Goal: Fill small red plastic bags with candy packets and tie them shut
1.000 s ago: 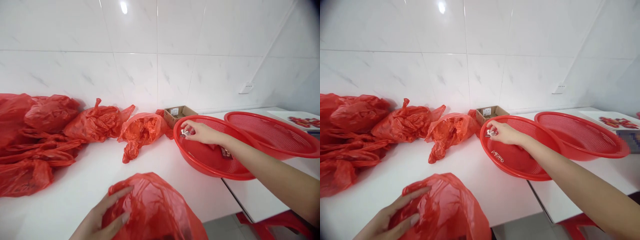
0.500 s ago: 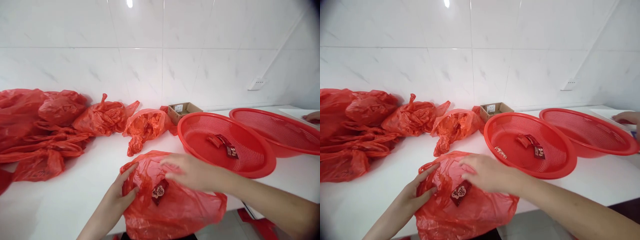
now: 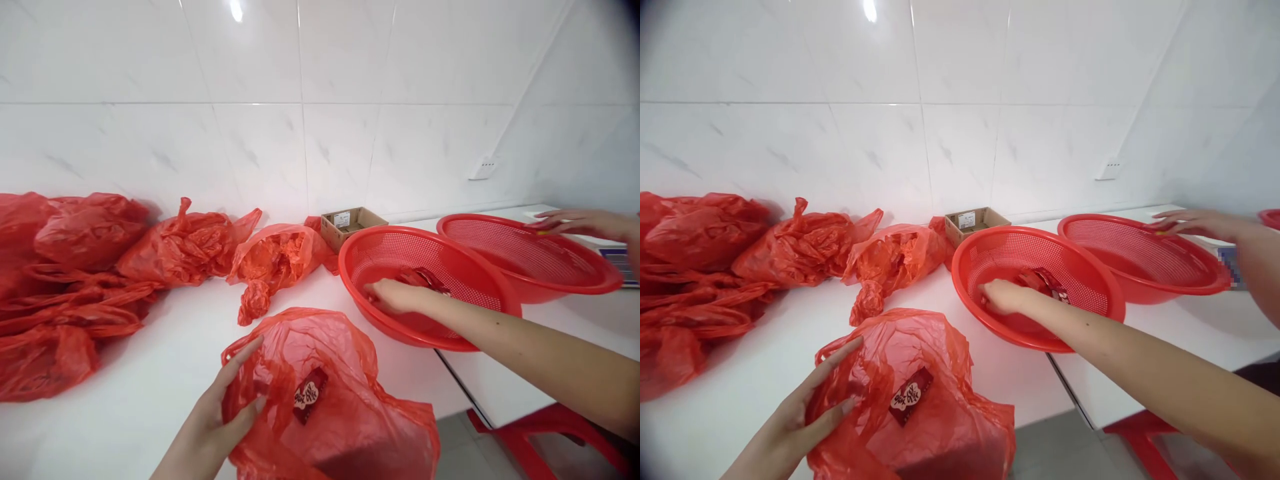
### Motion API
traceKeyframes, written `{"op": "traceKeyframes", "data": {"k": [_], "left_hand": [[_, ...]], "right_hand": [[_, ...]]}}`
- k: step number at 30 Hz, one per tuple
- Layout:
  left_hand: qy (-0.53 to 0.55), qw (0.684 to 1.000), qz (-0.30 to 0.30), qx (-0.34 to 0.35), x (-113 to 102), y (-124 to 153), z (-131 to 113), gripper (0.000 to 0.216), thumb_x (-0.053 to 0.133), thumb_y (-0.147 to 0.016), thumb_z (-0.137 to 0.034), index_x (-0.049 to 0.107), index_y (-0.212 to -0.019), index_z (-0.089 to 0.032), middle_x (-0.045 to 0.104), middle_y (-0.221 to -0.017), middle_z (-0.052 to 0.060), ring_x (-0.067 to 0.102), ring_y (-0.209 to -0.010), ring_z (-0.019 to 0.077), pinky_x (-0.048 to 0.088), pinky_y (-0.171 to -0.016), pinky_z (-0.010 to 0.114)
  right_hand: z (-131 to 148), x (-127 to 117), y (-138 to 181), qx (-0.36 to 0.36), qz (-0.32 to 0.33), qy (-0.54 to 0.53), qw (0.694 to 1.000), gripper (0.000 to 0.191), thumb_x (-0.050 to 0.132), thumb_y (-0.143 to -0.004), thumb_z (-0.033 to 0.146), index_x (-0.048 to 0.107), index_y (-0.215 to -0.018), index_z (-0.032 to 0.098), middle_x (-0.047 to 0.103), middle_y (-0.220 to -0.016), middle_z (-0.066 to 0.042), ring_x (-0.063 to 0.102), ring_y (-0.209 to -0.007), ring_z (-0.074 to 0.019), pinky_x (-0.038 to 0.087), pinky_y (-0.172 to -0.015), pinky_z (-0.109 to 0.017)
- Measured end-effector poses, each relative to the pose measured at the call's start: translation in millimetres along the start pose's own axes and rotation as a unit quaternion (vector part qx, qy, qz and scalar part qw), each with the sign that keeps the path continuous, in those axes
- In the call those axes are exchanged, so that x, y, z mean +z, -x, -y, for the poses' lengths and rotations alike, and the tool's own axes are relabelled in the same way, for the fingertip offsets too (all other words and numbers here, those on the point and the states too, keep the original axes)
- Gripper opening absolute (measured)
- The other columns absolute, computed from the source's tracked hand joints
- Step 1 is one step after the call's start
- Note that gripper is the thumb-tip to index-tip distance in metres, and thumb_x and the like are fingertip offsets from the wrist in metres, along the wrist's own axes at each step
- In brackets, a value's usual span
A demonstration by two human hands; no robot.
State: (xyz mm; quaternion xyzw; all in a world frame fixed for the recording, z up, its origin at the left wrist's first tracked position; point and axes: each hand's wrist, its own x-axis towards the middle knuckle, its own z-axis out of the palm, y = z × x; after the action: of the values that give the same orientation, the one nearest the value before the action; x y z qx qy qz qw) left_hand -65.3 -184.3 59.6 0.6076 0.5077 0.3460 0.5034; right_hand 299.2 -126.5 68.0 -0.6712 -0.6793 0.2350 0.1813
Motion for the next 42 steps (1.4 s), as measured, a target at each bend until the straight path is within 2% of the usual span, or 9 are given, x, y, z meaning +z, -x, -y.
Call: {"op": "traceKeyframes", "data": {"k": [4, 7, 15, 19, 22, 25, 33, 37, 42], "left_hand": [[0.011, 1.0, 0.005, -0.016, -2.1, -1.8, -0.8, 0.073, 0.068, -0.074, -0.05, 0.047, -0.14, -0.027, 0.052, -0.142, 0.005, 0.047, -0.13, 0.0305, 0.039, -0.108, 0.042], [0.025, 0.999, 0.022, -0.022, -2.2, -2.1, -2.6, 0.075, 0.066, -0.076, -0.049, 0.041, -0.143, -0.027, 0.05, -0.143, 0.006, 0.051, -0.127, 0.0306, 0.044, -0.104, 0.043], [0.011, 0.999, 0.028, 0.022, 2.4, -6.6, -7.0, 0.069, 0.065, -0.08, -0.039, 0.04, -0.144, -0.029, 0.037, -0.153, 0.003, 0.032, -0.141, 0.0281, 0.03, -0.114, 0.042], [0.023, 0.999, 0.032, 0.031, 3.5, -11.2, -8.0, 0.071, 0.064, -0.081, -0.034, 0.037, -0.146, -0.026, 0.034, -0.154, 0.005, 0.028, -0.143, 0.0271, 0.025, -0.117, 0.041], [0.053, 0.997, 0.04, 0.024, 5.7, -12.6, -9.1, 0.075, 0.063, -0.082, -0.032, 0.03, -0.149, -0.025, 0.033, -0.154, 0.008, 0.033, -0.14, 0.0277, 0.031, -0.114, 0.04], [0.066, 0.997, 0.043, 0.022, 7.8, -12.2, -9.9, 0.076, 0.062, -0.082, -0.031, 0.028, -0.15, -0.026, 0.032, -0.155, 0.008, 0.034, -0.14, 0.027, 0.033, -0.113, 0.039], [0.043, 0.998, 0.026, 0.026, 6.9, -11.5, -7.1, 0.073, 0.064, -0.079, -0.03, 0.036, -0.146, -0.024, 0.035, -0.153, 0.005, 0.029, -0.142, 0.0265, 0.027, -0.116, 0.038], [0.013, 0.999, 0.032, 0.026, 5.4, -10.0, -1.8, 0.072, 0.063, -0.079, -0.03, 0.037, -0.146, -0.026, 0.036, -0.153, 0.004, 0.03, -0.142, 0.0269, 0.026, -0.116, 0.038], [-0.033, 0.999, 0.028, 0.027, 6.0, -5.1, 6.3, 0.07, 0.061, -0.081, -0.029, 0.036, -0.146, -0.028, 0.037, -0.152, 0.004, 0.032, -0.14, 0.0272, 0.026, -0.116, 0.04]], "right_hand": [[20.9, -35.3, 4.4, 0.052, 0.092, -0.236, 0.966, 0.021, 0.062, -0.084, 0.038, 0.064, -0.092, 0.019, 0.072, -0.097, -0.011, 0.069, -0.078, -0.0197, 0.058, -0.07, -0.034], [43.9, -51.7, 21.0, 0.006, 0.135, -0.384, 0.913, 0.032, 0.053, -0.09, 0.044, 0.064, -0.1, 0.015, 0.071, -0.104, -0.013, 0.07, -0.085, -0.0199, 0.059, -0.073, -0.032], [113.0, -28.7, 56.7, -0.051, 0.249, -0.445, 0.859, 0.039, 0.041, -0.096, 0.04, 0.067, -0.109, 0.014, 0.072, -0.103, -0.012, 0.071, -0.082, -0.0195, 0.059, -0.07, -0.032], [132.3, 1.5, 63.2, -0.108, 0.233, -0.379, 0.889, 0.032, 0.044, -0.096, 0.031, 0.063, -0.12, 0.021, 0.073, -0.094, -0.005, 0.072, -0.077, -0.0155, 0.06, -0.071, -0.03], [133.2, 31.0, 65.1, -0.176, 0.095, -0.233, 0.952, 0.032, 0.047, -0.093, 0.02, 0.063, -0.121, 0.025, 0.071, -0.108, -0.003, 0.07, -0.094, -0.0167, 0.057, -0.086, -0.035], [122.1, 57.8, 64.1, -0.252, -0.005, -0.099, 0.963, 0.045, 0.045, -0.09, 0.009, 0.055, -0.131, 0.024, 0.064, -0.125, -0.005, 0.061, -0.114, -0.0204, 0.051, -0.098, -0.04], [88.8, 57.7, 59.2, -0.274, 0.055, 0.017, 0.96, 0.057, 0.046, -0.084, 0.005, 0.051, -0.135, 0.031, 0.053, -0.139, -0.002, 0.05, -0.128, -0.0205, 0.045, -0.106, -0.042], [93.2, 49.5, 65.4, -0.273, 0.05, 0.061, 0.959, 0.043, 0.045, -0.089, 0.01, 0.059, -0.126, 0.027, 0.061, -0.129, -0.003, 0.057, -0.119, -0.0209, 0.047, -0.102, -0.043], [97.0, 80.2, 64.2, -0.207, 0.007, 0.133, 0.969, 0.029, 0.053, -0.091, 0.028, 0.063, -0.118, 0.02, 0.066, -0.113, -0.011, 0.062, -0.104, -0.0269, 0.052, -0.086, -0.044]]}}
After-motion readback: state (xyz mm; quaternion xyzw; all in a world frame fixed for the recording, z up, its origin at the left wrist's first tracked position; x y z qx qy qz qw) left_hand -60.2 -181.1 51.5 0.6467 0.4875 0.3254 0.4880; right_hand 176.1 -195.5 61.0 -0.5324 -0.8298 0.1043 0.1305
